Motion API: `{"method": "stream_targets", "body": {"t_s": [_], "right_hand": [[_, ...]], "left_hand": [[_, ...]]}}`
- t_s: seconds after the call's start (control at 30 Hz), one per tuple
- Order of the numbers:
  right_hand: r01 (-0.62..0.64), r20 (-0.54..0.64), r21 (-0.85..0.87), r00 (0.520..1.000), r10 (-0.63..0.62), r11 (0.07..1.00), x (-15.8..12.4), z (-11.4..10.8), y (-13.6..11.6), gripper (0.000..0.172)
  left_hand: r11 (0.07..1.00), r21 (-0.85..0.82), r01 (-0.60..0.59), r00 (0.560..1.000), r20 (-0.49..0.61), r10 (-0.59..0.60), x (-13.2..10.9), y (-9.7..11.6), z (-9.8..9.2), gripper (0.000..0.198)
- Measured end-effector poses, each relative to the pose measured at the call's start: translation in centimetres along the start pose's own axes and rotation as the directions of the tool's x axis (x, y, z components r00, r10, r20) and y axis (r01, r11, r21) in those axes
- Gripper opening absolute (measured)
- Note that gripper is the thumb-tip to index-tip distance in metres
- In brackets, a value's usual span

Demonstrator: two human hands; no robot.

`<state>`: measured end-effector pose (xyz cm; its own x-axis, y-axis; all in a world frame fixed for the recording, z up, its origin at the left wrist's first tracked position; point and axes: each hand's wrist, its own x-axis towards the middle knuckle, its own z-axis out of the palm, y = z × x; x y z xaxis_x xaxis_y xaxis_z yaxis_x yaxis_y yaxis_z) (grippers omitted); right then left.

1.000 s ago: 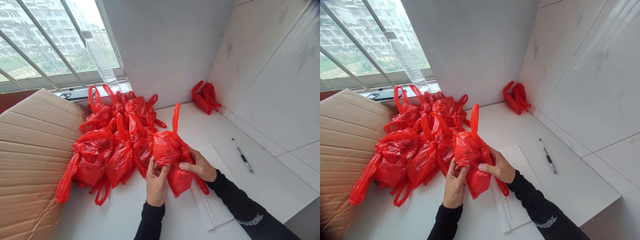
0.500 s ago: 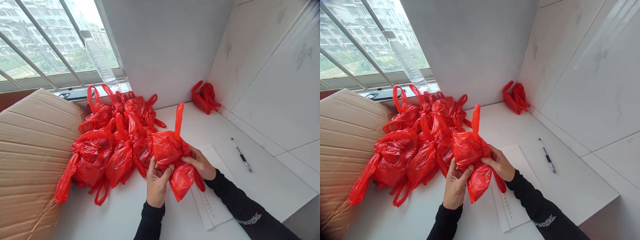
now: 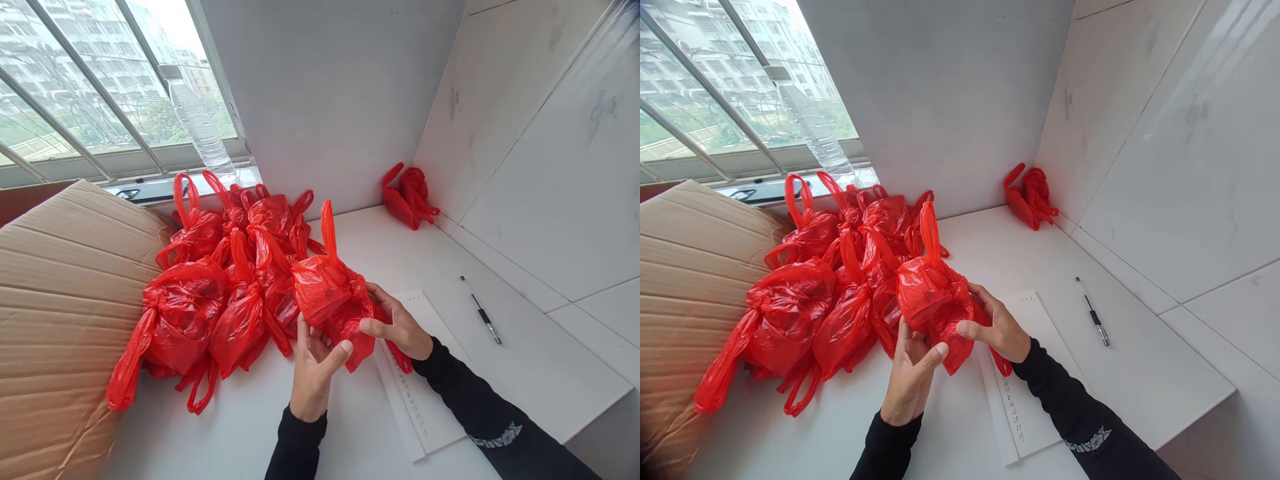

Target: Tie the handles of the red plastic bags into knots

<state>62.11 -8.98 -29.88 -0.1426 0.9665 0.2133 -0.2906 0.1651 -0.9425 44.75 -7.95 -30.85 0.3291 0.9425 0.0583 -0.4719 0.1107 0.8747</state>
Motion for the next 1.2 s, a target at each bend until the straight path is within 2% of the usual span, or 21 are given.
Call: {"method": "stream_targets", "body": {"t_s": [0.13,0.4,0.5,0.6,0.77,0.9,1.1,1.2], "right_hand": [[0.015,-0.027,-0.021,1.0,-0.015,1.0,0.0,-0.2,0.3,0.052],[-0.045,0.047,0.004,0.998,0.045,0.999,0.2,-0.2,0.1,0.059],[-0.032,0.007,0.008,0.999,0.032,0.999,0.1,-0.2,0.1,0.053],[-0.024,-0.052,-0.005,0.998,0.024,1.0,0.0,-0.3,0.4,0.047],[-0.029,-0.103,-0.01,0.994,0.028,1.0,0.1,-0.5,0.9,0.045],[-0.032,-0.149,0.016,0.988,0.034,0.999,0.2,-0.6,1.1,0.043],[-0.038,-0.197,0.05,0.979,0.047,0.998,0.1,-0.7,1.0,0.04],[-0.049,-0.221,0.041,0.974,0.057,0.998,0.2,-0.7,1.1,0.04]], "left_hand": [[1.0,0.021,0.008,1.0,-0.011,-0.008,0.1,-0.5,0.1,0.086],[0.998,0.034,0.052,0.989,-0.143,-0.047,0.1,-0.7,-0.3,0.072],[0.998,0.023,0.06,0.987,-0.153,-0.056,0.3,-0.9,-0.6,0.072],[0.998,0.018,0.06,0.989,-0.138,-0.057,0.5,-0.9,-0.6,0.072],[0.998,0.007,0.057,0.994,-0.092,-0.056,0.2,-0.3,-0.3,0.071],[0.992,-0.052,0.113,0.992,-0.052,-0.116,-0.2,0.0,0.1,0.076],[0.997,0.028,0.075,0.994,0.077,-0.077,0.0,-0.3,0.1,0.092],[0.995,0.039,0.096,0.991,0.094,-0.1,0.1,-0.5,-0.1,0.093]]}}
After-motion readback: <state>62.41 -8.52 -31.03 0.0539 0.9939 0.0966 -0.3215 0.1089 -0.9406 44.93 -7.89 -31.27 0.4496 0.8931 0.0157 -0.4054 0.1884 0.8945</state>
